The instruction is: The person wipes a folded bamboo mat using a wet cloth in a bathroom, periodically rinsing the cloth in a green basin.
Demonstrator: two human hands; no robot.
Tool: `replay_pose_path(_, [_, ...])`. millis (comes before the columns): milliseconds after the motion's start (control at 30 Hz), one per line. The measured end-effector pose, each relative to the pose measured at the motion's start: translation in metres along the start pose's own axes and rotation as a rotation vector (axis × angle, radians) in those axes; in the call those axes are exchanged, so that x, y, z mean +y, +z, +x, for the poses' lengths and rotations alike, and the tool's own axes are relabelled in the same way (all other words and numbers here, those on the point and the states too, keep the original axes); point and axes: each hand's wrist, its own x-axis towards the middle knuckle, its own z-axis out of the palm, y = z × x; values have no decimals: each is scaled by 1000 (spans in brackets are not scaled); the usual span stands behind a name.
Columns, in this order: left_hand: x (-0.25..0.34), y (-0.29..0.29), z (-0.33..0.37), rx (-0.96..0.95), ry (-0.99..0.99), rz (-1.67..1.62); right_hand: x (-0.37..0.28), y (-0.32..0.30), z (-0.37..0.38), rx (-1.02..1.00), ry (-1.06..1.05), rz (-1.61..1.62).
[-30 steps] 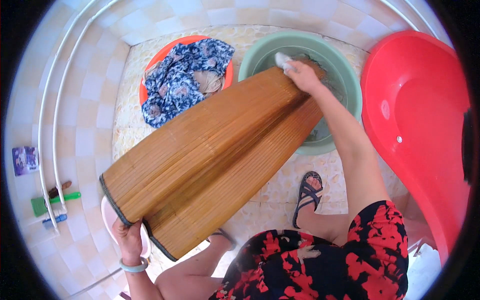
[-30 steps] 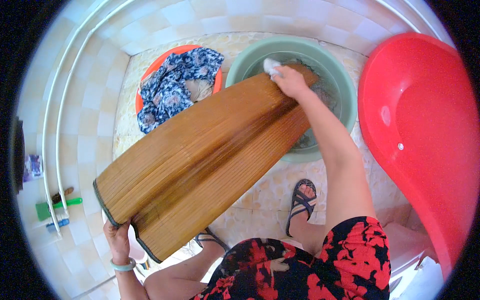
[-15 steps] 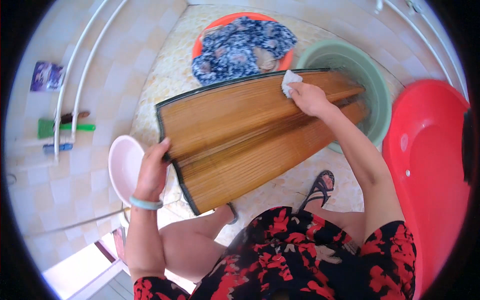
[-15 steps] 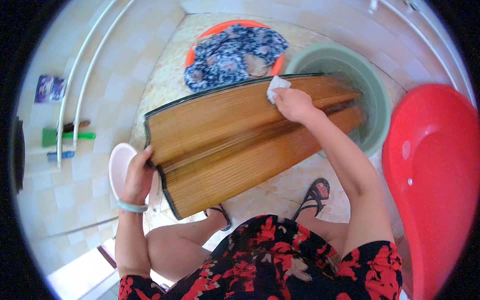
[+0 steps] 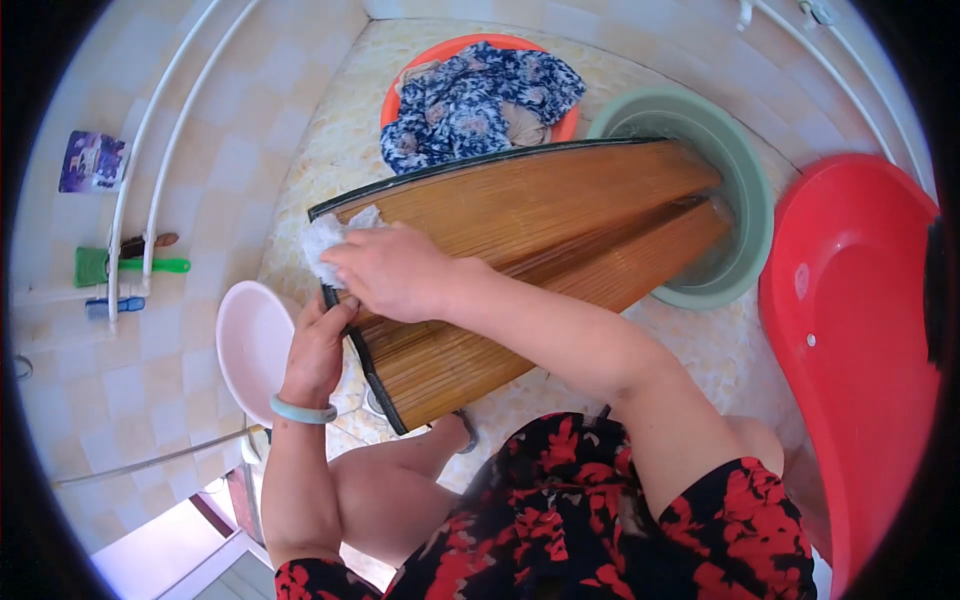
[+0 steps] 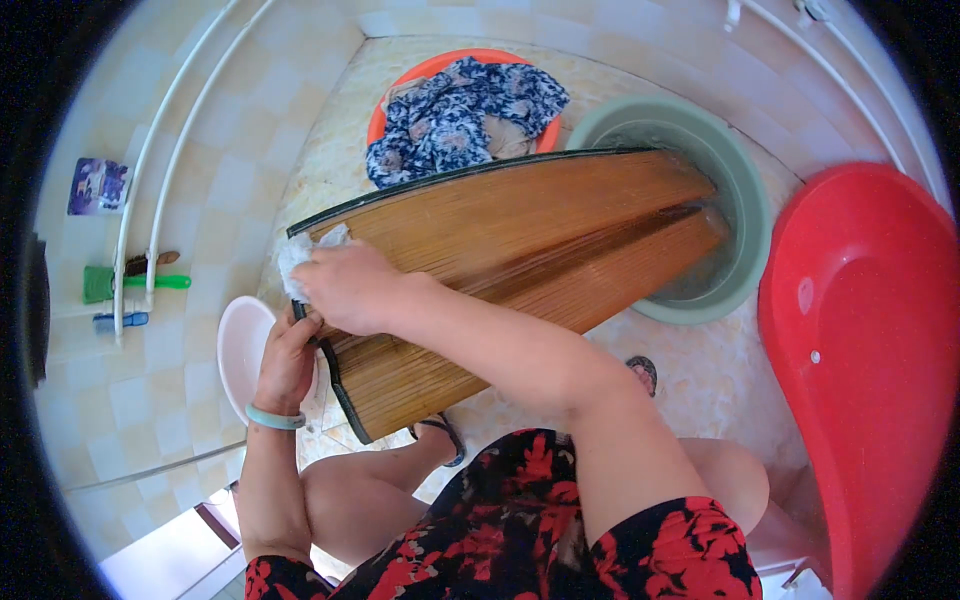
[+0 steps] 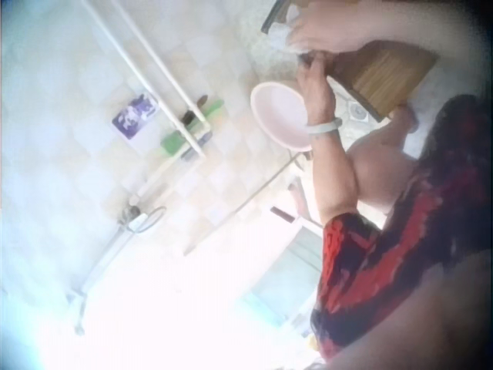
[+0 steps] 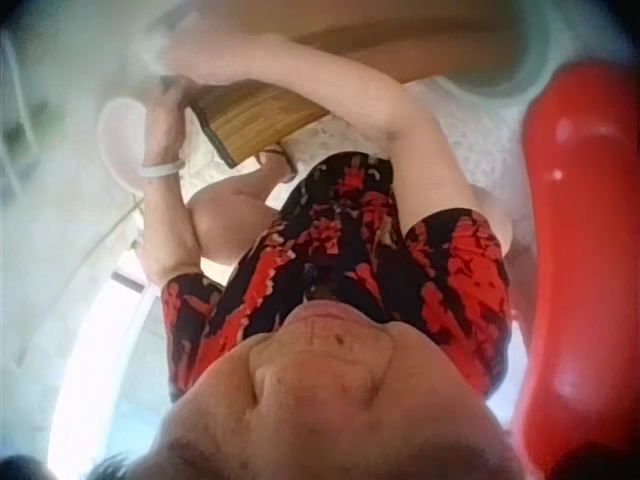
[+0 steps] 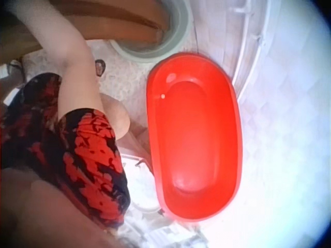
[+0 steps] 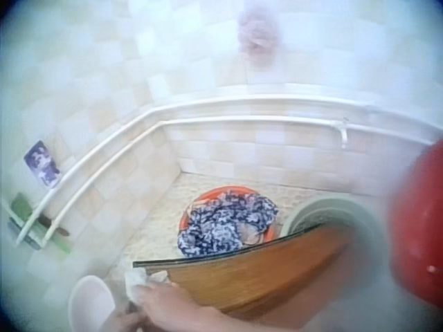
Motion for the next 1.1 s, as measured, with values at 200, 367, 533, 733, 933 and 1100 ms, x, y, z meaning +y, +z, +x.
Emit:
replay_pose_path(200, [-3, 12, 6, -22, 28, 30, 92, -68, -87, -9, 336, -92])
replay_pose_path(367, [-1, 14, -5, 35, 66, -19, 169, -114, -154, 54, 577, -190])
replay_pose_path(533, [-6, -2, -3, 86, 59, -190, 278, -165, -235, 106, 906, -388])
replay_pose_path(733, [0, -8, 16, 219, -97, -291, 362, -208, -284, 24, 1278, -512])
replay_pose_path(933, [3, 4, 25, 285, -141, -295, 389, -223, -288, 61, 1503, -545])
replay_pose_path(1100, [7, 8, 25, 306, -120, -255, 380, -215, -284, 182, 1381, -546])
